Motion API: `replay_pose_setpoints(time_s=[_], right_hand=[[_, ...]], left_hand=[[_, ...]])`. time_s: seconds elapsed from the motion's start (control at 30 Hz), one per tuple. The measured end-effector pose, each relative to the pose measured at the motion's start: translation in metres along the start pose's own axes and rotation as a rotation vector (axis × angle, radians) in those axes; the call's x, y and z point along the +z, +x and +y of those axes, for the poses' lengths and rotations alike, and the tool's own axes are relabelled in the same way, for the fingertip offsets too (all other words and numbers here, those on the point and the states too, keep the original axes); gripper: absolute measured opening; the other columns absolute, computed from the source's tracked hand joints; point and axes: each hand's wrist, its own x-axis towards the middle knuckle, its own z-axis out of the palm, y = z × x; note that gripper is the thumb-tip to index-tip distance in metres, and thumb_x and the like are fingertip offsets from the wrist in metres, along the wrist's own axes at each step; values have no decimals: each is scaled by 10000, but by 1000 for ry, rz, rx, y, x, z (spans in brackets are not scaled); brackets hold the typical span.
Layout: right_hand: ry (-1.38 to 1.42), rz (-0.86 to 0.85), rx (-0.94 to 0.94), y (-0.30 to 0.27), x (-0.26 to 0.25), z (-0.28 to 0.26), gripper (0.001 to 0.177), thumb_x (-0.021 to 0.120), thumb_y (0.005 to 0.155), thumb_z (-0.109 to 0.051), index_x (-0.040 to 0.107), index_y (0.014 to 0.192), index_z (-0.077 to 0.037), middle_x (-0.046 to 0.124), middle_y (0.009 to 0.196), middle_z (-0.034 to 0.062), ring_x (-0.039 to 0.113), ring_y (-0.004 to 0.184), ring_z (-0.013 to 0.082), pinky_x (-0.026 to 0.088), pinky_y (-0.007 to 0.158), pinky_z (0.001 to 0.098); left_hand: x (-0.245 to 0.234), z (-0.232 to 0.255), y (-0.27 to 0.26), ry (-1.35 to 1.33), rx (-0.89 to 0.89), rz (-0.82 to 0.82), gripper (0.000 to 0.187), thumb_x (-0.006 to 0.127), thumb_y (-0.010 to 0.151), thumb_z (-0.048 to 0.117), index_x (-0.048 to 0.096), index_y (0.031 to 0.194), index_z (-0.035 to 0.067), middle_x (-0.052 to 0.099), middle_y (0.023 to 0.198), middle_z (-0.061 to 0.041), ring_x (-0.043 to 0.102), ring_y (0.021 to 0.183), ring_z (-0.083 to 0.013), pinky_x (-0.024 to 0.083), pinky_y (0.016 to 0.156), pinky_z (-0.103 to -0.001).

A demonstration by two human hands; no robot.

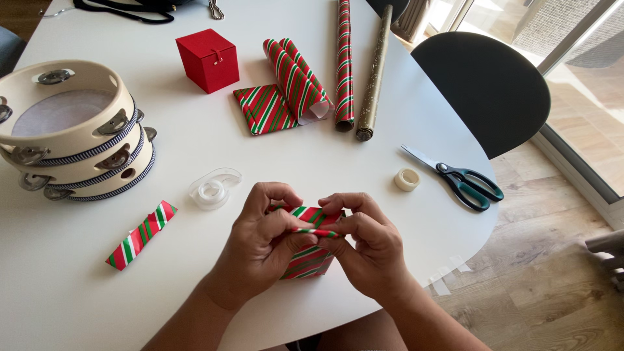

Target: The person wraps a small red box with striped wrapping paper, folds the edges, and secures them with tape. They then place the wrapped box aside and begin wrapping another red box in the same manner.

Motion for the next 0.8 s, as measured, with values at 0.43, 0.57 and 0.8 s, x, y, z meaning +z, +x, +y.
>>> replay_pose_setpoints(time_s=[0.43,0.57,0.8], right_hand=[[457,321,134,-8,36,14,224,629,1017,62,485,880,-43,561,1223,109,663,1188,212,566,1022,357],[558,359,166,-7,38,13,224,614,964,111,471,1008,-56,527,1165,82,654,1142,198,564,1007,358],[589,352,241,-5,37,6,154,547,994,137,539,1044,-8,536,1183,105,646,1114,199,547,1006,345]], left_hand=[[25,-9,4,-105,33,284,285,747,951,78,498,811,69,472,1270,-125,631,1068,-158,601,851,-305],[23,-7,4,-241,-26,285,194,642,930,-31,484,989,65,434,1328,-136,626,1105,-147,577,949,-302],[10,6,6,83,79,184,234,609,919,-111,588,1088,49,579,1223,-104,566,1316,-295,530,1043,-368]])
